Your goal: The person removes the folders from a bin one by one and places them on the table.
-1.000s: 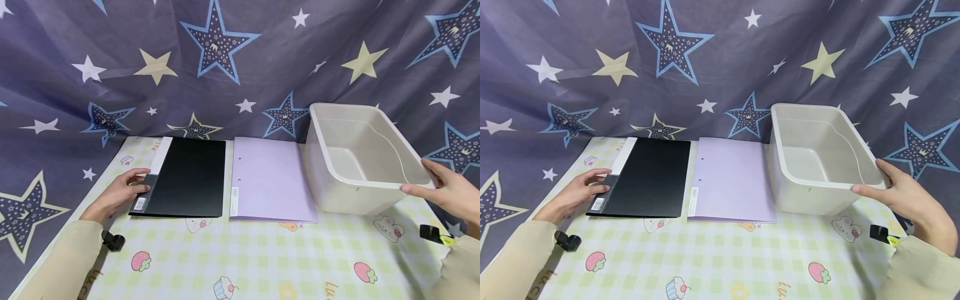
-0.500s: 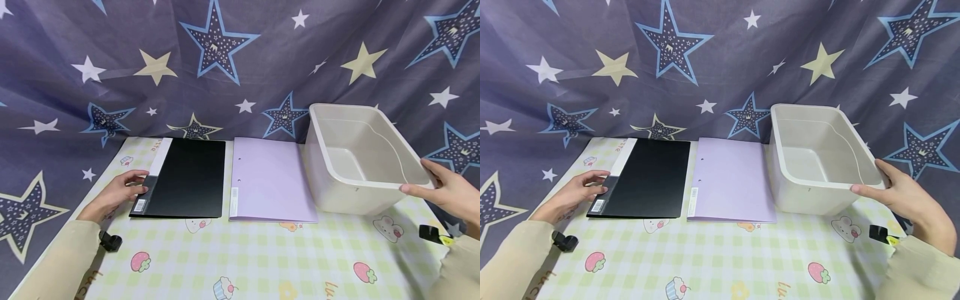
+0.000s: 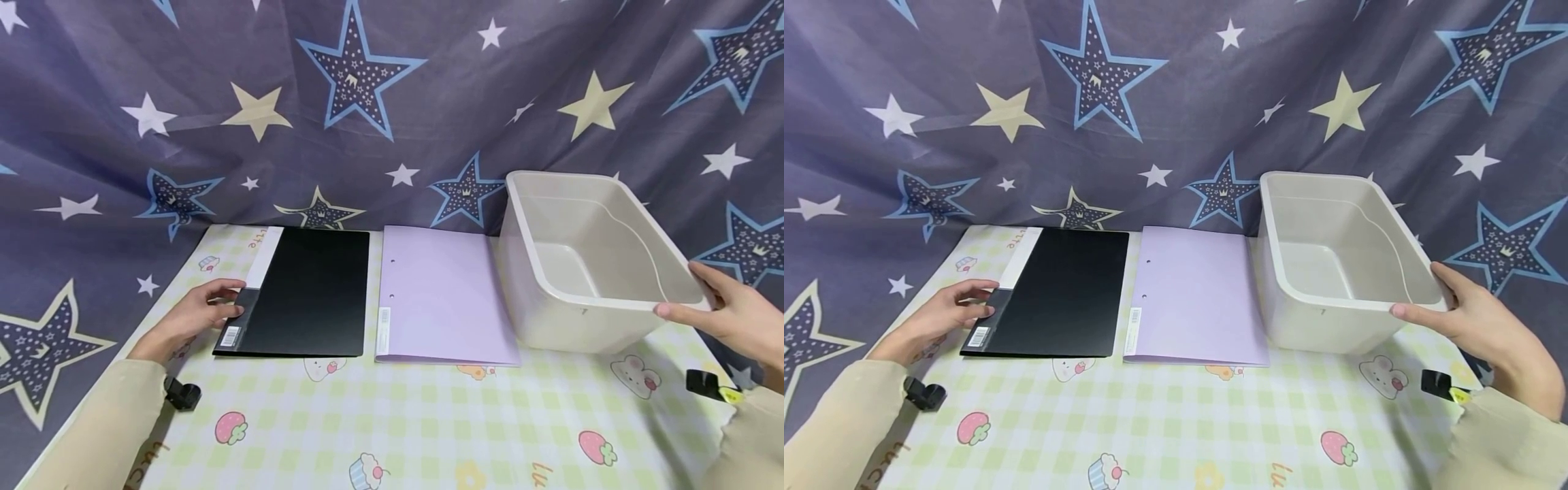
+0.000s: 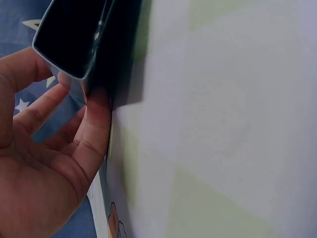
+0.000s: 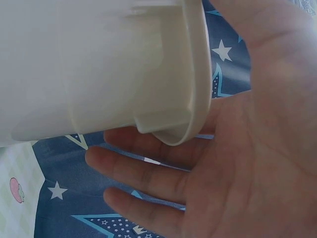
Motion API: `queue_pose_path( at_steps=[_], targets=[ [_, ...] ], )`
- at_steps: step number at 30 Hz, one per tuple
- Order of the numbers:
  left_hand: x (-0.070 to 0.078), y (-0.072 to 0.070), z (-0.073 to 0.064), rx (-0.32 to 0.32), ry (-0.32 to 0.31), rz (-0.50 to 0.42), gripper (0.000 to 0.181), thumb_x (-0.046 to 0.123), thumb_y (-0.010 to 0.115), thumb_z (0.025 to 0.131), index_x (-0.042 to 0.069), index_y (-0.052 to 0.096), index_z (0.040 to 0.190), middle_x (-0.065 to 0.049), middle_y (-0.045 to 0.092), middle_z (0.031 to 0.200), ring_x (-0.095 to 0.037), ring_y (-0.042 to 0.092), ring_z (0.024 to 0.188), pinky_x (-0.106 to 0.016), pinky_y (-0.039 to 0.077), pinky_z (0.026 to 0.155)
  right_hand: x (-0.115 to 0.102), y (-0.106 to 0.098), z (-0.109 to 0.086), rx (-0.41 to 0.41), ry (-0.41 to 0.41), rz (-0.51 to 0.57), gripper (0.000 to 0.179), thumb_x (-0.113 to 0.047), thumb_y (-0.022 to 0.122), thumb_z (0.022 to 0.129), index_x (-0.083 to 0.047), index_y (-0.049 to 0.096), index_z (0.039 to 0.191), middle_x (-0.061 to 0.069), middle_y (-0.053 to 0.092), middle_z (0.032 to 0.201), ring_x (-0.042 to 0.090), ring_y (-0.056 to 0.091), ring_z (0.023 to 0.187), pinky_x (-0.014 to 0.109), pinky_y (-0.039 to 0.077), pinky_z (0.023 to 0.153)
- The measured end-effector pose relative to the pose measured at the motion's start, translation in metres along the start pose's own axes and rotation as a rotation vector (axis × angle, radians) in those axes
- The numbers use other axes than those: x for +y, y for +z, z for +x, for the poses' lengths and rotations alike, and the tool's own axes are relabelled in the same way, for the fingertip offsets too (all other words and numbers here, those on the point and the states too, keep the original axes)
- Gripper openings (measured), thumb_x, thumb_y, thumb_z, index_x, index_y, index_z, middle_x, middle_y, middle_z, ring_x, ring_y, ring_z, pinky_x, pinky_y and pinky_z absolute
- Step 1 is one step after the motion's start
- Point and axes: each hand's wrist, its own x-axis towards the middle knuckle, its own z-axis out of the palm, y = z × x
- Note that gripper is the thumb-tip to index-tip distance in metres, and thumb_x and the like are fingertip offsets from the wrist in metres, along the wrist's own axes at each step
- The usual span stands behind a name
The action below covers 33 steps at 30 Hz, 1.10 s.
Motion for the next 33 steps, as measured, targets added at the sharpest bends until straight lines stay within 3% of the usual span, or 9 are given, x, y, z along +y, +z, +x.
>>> queue_pose_path(
  at_steps=[13,22,33],
  targets=[
    [-0.0007,-0.0029,-0.0002,-0.015,0.016,-0.024,0.062,0.018,0.067,0.089,0.003,0.04,0.143,-0.024,0.049,0.127,-0.017,0.059,0.093,-0.031,0.054,0.071,-0.0044,0.0007,-0.0029,-0.001,0.008,0.014,0.104,-0.043,0.059,0.092,0.008,-0.014,0.145,0.039,-0.01,0.146,0.06,0.002,0.13,0.072,0.023,0.093],
    [-0.0014,0.0003,-0.0023,0.016,0.005,-0.047,0.061,0.012,0.067,0.087,-0.002,0.041,0.14,-0.026,0.051,0.126,-0.01,0.059,0.087,-0.03,0.054,0.067,-0.004,0.0009,-0.0017,0.013,0.013,-0.006,0.104,-0.045,0.06,0.091,0.008,-0.012,0.145,0.041,-0.006,0.145,0.062,0.005,0.129,0.073,0.025,0.091],
    [-0.004,0.0006,-0.0034,0.018,0.0,-0.06,0.06,0.008,0.066,0.087,-0.002,0.04,0.141,-0.027,0.049,0.128,-0.009,0.058,0.088,-0.029,0.054,0.07,-0.0036,0.0001,-0.002,-0.001,0.002,0.015,0.104,-0.043,0.06,0.092,0.008,-0.014,0.145,0.039,-0.011,0.146,0.06,0.001,0.131,0.072,0.022,0.095]
  ],
)
